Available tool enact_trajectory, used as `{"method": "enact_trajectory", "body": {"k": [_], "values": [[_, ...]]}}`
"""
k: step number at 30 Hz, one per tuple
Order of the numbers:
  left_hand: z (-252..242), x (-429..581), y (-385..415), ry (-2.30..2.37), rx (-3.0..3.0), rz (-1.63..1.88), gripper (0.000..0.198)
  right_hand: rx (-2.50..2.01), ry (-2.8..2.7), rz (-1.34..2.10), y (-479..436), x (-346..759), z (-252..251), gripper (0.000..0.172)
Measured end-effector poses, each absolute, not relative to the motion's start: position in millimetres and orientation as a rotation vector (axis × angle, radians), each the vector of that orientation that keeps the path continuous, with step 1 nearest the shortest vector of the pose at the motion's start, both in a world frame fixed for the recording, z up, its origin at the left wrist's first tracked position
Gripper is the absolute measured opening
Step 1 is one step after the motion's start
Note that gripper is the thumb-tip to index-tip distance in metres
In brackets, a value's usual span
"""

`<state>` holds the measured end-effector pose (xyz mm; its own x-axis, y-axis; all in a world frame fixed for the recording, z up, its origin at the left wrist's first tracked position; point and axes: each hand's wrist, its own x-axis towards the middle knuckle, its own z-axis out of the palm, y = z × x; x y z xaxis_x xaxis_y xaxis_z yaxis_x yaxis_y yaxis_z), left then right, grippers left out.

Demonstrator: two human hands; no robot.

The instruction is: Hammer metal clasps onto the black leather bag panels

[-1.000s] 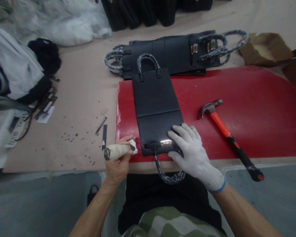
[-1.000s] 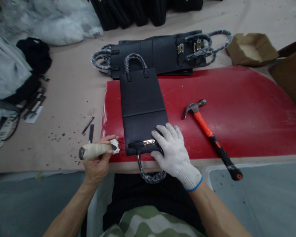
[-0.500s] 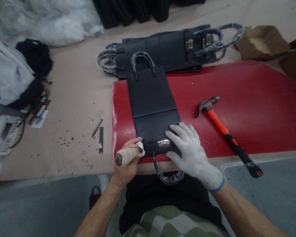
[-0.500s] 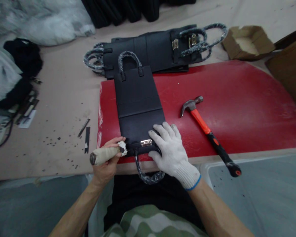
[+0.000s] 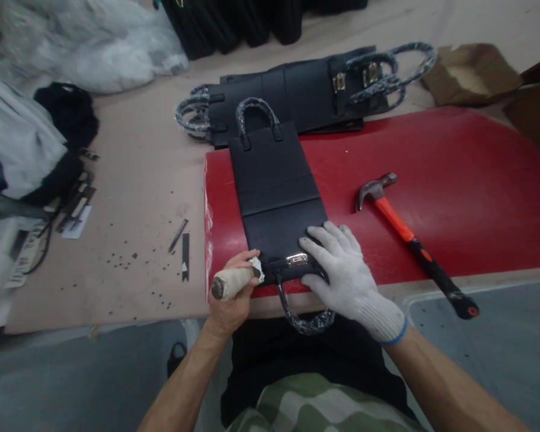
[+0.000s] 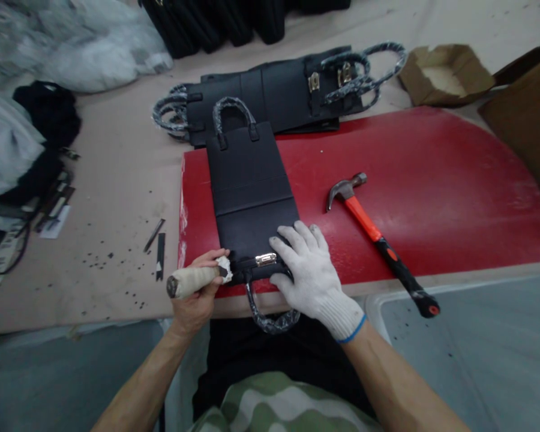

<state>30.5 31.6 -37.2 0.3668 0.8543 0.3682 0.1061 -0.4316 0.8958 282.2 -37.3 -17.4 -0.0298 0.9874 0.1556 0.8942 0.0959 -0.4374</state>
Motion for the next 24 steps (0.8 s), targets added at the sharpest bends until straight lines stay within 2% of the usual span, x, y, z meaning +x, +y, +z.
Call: {"method": "enact_trajectory", "body": {"k": [24], "values": [[-39,33,22,0.923,1.96,1.14,0.02,-1.83,-1.951,0.314,-37,282,-17,0.061]]}}
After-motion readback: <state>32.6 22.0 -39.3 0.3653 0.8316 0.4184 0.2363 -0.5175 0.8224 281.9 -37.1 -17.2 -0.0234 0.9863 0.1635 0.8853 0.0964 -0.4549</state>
